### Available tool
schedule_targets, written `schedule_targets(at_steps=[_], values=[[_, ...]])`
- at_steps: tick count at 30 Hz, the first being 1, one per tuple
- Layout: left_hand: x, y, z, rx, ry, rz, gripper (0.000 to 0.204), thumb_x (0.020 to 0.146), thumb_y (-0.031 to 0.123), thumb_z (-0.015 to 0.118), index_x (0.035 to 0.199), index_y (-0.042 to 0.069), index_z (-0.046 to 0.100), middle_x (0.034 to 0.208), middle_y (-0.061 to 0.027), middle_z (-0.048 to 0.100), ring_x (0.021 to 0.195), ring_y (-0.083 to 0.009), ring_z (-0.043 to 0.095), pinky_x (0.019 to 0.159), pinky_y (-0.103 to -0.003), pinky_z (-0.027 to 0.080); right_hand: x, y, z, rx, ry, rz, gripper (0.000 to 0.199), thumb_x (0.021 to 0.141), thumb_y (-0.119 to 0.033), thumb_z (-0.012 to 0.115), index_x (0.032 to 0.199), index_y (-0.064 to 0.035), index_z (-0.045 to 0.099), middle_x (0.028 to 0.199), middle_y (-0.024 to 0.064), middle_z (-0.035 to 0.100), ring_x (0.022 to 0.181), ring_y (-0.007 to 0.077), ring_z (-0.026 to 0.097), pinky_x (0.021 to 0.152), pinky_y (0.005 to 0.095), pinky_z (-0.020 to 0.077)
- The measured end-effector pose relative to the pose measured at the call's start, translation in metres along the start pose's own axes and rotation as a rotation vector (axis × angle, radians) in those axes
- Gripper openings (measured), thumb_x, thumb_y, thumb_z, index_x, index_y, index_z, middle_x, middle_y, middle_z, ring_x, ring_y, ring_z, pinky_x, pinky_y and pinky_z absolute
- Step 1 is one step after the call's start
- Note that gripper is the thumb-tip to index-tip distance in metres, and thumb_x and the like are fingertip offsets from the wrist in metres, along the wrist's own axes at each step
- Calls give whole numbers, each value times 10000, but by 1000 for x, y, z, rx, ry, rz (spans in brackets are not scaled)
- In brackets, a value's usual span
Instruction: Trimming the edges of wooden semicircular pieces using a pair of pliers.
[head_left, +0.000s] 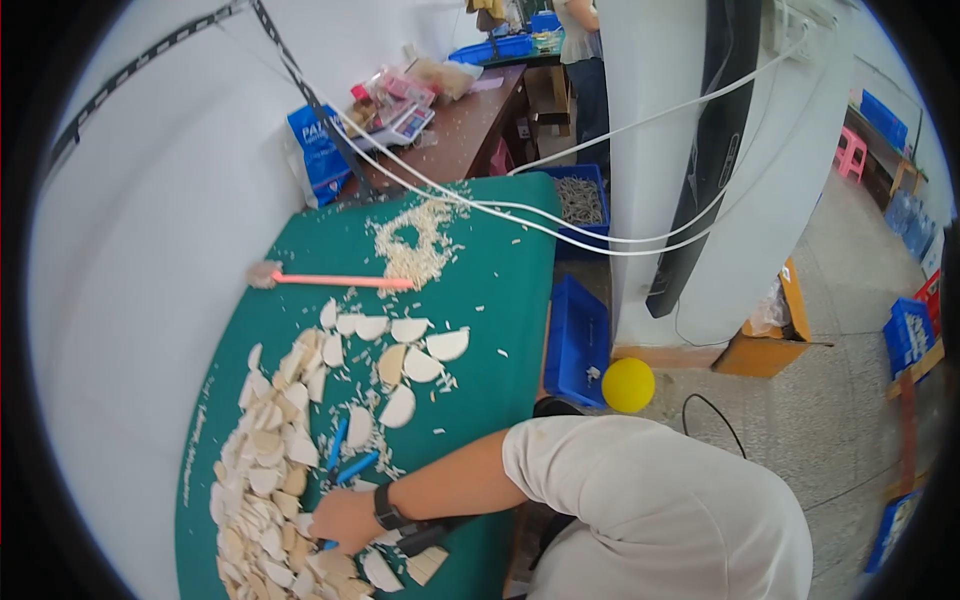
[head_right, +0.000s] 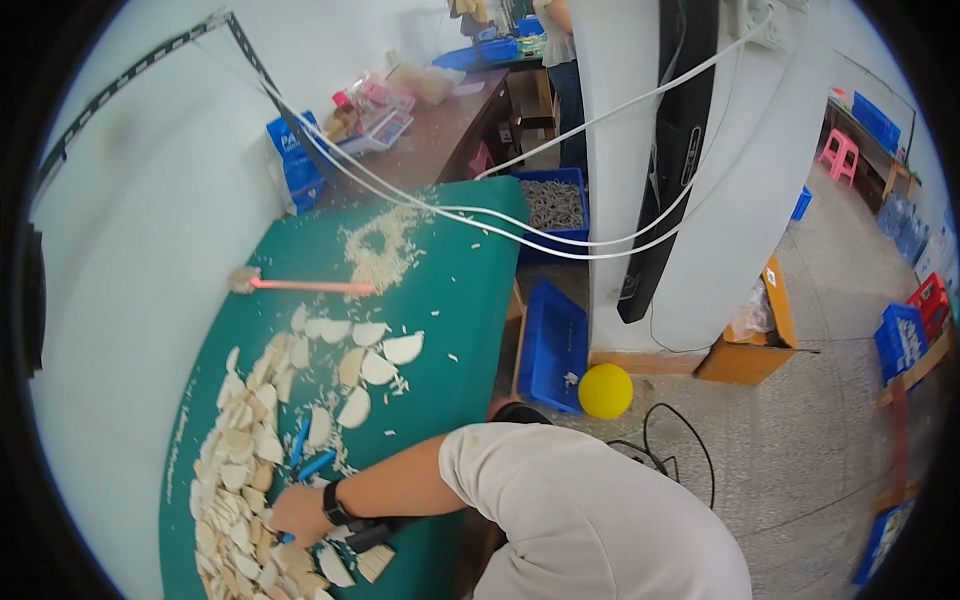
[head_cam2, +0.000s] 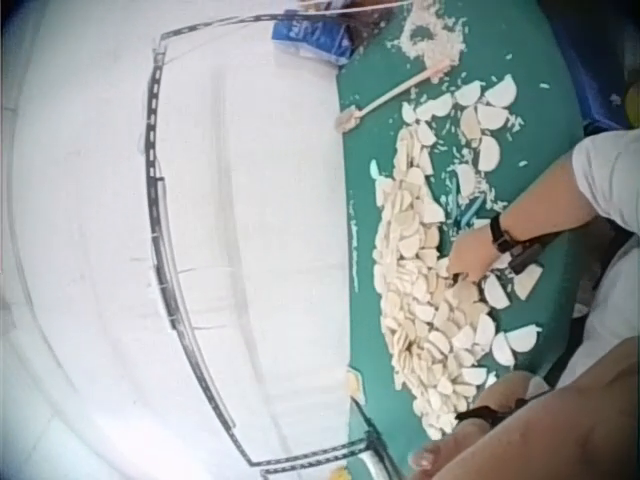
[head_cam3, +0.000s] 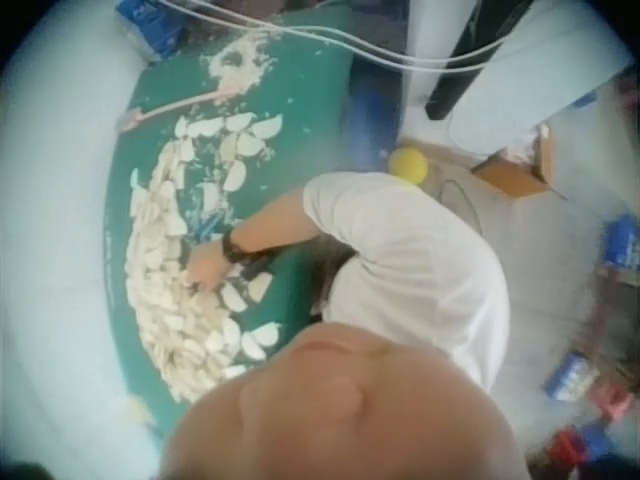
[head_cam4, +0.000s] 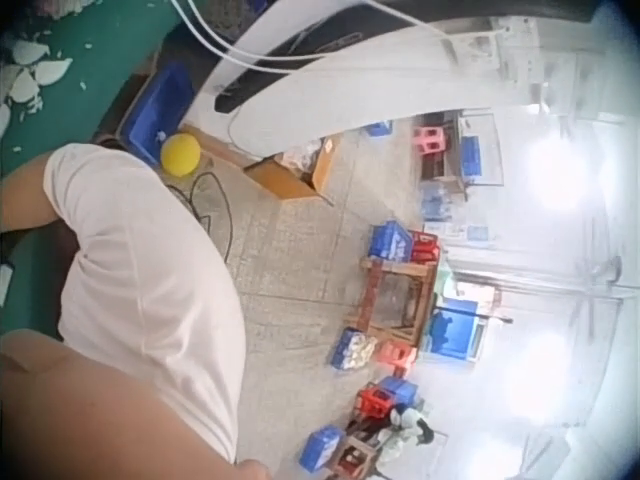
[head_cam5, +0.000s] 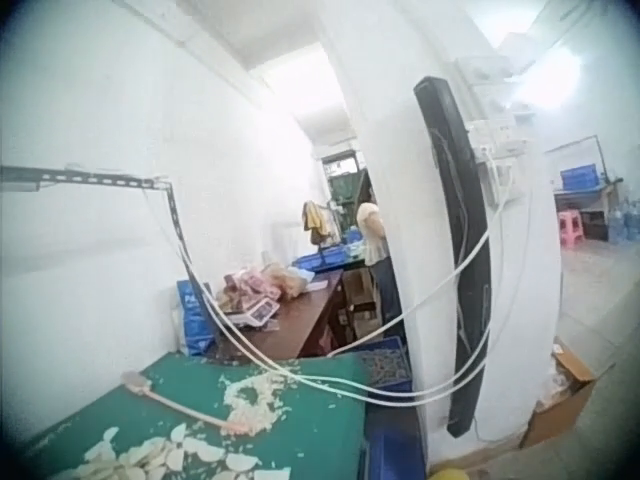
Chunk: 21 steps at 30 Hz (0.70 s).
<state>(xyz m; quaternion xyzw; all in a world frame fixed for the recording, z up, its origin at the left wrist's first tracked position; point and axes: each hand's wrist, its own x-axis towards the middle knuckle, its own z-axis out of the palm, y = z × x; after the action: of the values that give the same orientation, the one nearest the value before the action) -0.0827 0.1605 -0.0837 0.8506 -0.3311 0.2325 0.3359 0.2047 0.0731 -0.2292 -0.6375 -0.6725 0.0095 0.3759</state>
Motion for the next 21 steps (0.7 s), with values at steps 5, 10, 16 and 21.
schedule_targets(at_steps=[5, 10, 16, 21], values=[[-10, -4, -15, 3, 30, 20, 147, 824, 187, 696, 924, 80, 688, 884, -80, 646, 800, -226, 636, 759, -362, 523, 2, -3, -6, 1, -37, 13, 280, 743, -251, 720, 885, -22, 646, 752, 182, 649, 754, 419, 651, 620, 526, 478], [-29, -3, -24, -12, 74, -8, 145, 836, 196, 694, 922, 81, 678, 882, -78, 645, 805, -220, 637, 772, -361, 526, 3, 1, -8, -16, -52, 20, 290, 748, -264, 722, 885, -20, 646, 754, 183, 647, 752, 418, 648, 622, 521, 478], [-51, -7, -36, -48, 123, -49, 146, 852, 208, 693, 920, 82, 666, 880, -77, 644, 812, -213, 639, 788, -359, 529, 6, 8, 0, -20, -22, 5, 277, 754, -271, 718, 870, -30, 646, 754, 181, 646, 751, 416, 648, 615, 515, 478], [-72, -8, -45, -72, 171, -96, 149, 865, 217, 691, 919, 83, 656, 879, -75, 643, 817, -207, 640, 801, -358, 532, 7, 8, 1, -22, -39, 22, 274, 747, -266, 722, 867, -32, 646, 753, 180, 646, 745, 418, 647, 606, 519, 477]])
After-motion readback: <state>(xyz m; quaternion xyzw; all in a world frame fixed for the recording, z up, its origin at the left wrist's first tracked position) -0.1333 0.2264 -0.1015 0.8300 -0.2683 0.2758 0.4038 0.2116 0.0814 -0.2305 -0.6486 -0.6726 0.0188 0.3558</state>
